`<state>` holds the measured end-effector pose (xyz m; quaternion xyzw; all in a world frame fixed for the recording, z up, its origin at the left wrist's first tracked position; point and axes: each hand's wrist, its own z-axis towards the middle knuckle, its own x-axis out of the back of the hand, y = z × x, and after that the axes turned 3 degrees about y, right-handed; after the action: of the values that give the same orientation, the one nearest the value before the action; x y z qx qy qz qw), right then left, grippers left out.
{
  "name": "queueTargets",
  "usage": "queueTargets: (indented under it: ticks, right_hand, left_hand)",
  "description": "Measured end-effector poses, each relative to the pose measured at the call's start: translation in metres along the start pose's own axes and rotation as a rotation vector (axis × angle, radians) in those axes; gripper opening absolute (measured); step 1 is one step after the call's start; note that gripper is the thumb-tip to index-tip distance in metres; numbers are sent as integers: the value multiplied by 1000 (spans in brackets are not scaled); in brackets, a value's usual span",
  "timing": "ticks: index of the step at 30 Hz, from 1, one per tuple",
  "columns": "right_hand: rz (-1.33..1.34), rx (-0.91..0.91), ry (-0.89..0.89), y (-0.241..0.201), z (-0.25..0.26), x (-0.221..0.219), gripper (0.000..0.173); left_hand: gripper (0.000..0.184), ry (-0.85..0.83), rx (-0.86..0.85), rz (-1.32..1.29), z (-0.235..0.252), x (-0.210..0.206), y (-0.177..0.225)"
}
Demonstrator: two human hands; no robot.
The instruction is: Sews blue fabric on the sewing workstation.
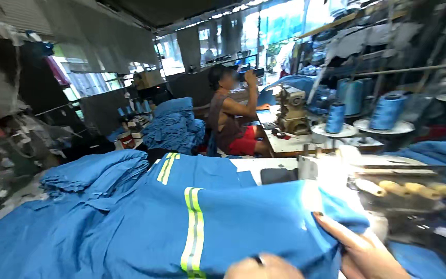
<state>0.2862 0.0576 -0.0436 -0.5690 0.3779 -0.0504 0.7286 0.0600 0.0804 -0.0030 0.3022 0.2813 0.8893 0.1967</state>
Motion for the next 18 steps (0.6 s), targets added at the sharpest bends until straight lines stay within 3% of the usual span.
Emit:
queueTargets:
  ticks: [3,8,10,12,15,18]
  right_hand:
    - [-109,-40,-8,12,7,38,55]
    - [-251,-138,-94,41,-31,82,84]
    - [-268,-240,-92,42,-49,87,76]
    - [-314,-326,-106,42,-56,91,53]
    - [-316,-364,-117,47,-52,97,35]
    - [-270,-282,-100,45,-37,95,44]
  left_hand:
    - [14,87,40,324,22,-52,-37]
    - [21,-8,190,633,21,-117,-93]
    - [23,8,206,685,16,-128,-105]
    - [17,70,175,748,15,-132,-108]
    - [17,24,189,797,20,-125,-103]
    - [18,120,107,781,19,-122,-117]
